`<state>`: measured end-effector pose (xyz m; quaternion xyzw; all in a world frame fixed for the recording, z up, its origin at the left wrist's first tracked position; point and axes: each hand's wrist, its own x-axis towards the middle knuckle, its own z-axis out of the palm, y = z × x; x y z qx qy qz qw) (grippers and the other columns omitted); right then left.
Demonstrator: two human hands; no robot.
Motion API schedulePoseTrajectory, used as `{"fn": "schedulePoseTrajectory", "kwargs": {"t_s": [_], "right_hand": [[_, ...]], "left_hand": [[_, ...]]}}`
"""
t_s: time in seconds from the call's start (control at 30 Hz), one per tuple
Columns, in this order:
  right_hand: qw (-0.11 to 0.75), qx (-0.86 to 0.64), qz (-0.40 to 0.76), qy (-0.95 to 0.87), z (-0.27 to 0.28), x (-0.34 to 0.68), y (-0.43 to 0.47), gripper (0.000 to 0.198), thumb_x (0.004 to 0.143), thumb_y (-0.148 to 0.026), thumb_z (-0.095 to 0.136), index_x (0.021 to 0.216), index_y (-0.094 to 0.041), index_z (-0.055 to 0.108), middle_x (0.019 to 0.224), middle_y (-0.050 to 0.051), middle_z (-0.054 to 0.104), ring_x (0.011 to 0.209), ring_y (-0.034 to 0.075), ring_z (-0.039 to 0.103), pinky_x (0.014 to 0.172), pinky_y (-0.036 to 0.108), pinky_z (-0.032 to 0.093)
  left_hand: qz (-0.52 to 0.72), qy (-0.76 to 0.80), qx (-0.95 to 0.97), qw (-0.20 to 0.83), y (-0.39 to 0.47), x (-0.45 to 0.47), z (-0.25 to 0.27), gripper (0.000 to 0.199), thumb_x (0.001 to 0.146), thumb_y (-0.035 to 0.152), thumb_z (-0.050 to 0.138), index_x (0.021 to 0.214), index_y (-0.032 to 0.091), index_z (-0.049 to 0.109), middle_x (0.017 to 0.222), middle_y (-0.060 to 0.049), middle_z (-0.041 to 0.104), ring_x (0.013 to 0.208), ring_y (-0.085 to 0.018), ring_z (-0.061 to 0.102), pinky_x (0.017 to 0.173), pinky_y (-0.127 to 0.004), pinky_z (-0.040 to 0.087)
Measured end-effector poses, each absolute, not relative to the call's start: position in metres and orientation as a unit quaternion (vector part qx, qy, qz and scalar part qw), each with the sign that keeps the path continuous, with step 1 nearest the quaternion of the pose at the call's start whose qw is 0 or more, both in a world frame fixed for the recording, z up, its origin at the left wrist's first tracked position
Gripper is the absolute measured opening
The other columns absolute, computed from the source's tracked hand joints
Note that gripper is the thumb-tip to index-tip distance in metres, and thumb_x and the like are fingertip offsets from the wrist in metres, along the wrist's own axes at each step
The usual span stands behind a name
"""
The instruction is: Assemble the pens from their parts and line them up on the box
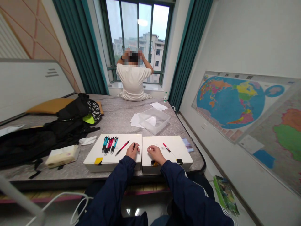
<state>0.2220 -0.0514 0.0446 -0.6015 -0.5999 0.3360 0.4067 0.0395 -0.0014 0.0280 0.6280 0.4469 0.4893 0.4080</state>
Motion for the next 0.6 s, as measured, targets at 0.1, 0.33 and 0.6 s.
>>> {"fn": "schedulePoseTrajectory", "kwargs": {"t_s": [0.1,0.33,0.6], "right_hand": [[0.445,-0.576,0.375,-0.574,0.037,0.206,-0.044,0.017,0.078,-0.030,0.058,0.079,-0.014,0.063,0.051,-0.007,0.039,0.050,0.010,0.035,0.051,0.021,0.028],[0.474,-0.578,0.373,-0.550,0.026,0.198,-0.040,0.021,0.077,-0.033,0.058,0.080,-0.014,0.065,0.055,-0.005,0.045,0.052,0.011,0.039,0.052,0.022,0.031],[0.473,-0.583,0.348,-0.561,0.021,0.200,-0.040,0.023,0.078,-0.034,0.058,0.080,-0.013,0.068,0.057,-0.002,0.052,0.054,0.011,0.043,0.054,0.022,0.033]], "left_hand": [[0.475,0.440,0.644,0.407,0.000,0.039,0.027,0.028,0.086,0.046,0.050,0.082,0.020,0.058,0.059,0.002,0.062,0.060,-0.016,0.059,0.070,-0.030,0.046],[0.451,0.404,0.678,0.417,0.002,0.039,0.024,0.025,0.082,0.043,0.058,0.078,0.019,0.065,0.073,-0.003,0.070,0.075,-0.018,0.063,0.078,-0.032,0.046],[0.424,0.421,0.688,0.412,-0.002,0.039,0.033,0.030,0.071,0.045,0.069,0.079,0.016,0.072,0.074,-0.004,0.070,0.069,-0.017,0.060,0.069,-0.031,0.047]]}}
